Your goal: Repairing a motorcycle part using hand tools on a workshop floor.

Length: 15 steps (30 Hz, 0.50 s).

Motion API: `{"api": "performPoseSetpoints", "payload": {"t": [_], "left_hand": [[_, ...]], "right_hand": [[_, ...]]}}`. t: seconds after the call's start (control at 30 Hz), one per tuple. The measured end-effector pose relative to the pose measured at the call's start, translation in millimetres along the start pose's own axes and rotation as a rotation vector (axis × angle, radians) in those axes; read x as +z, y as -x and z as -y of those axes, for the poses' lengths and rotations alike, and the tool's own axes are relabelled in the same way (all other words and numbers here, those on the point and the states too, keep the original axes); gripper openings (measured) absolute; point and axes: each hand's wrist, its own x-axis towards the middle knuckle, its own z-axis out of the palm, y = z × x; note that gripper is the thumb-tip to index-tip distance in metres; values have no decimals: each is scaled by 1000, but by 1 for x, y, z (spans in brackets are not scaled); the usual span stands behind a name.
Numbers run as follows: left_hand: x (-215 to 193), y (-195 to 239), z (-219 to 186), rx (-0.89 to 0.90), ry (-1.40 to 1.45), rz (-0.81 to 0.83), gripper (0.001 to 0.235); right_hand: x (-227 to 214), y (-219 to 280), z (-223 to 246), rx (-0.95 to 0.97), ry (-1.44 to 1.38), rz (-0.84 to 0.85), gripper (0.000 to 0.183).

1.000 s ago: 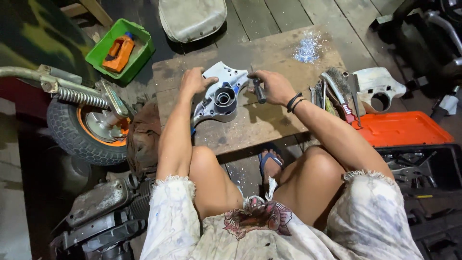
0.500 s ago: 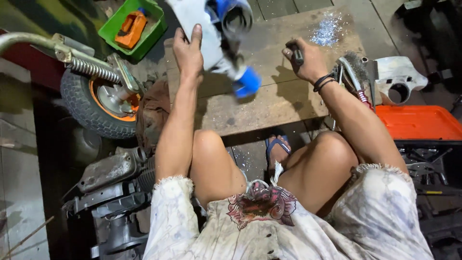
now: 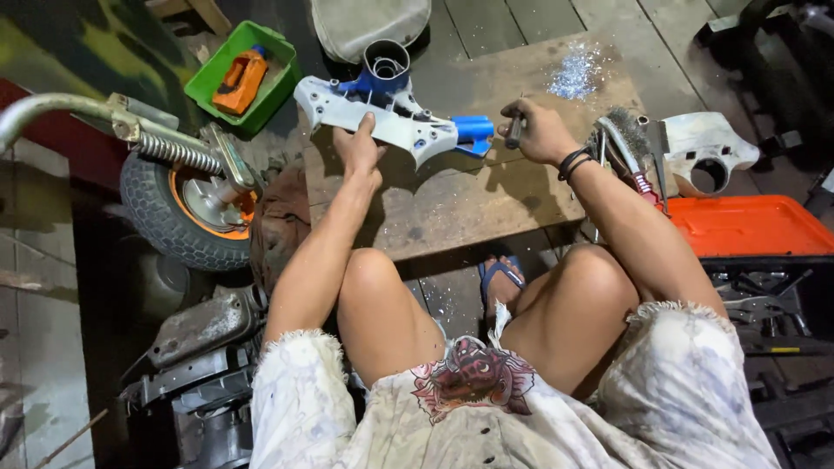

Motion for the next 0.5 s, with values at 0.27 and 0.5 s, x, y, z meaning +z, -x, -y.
{"api": "performPoseSetpoints", "payload": {"t": [0.27,0.5], "left_hand": [[4,5,7,8,38,1,70],[1,-6,31,-4,33,18,70]], "right_hand": [[-11,7,30,-23,60,58,38],[-4,2,17,5,64,76,42]]}}
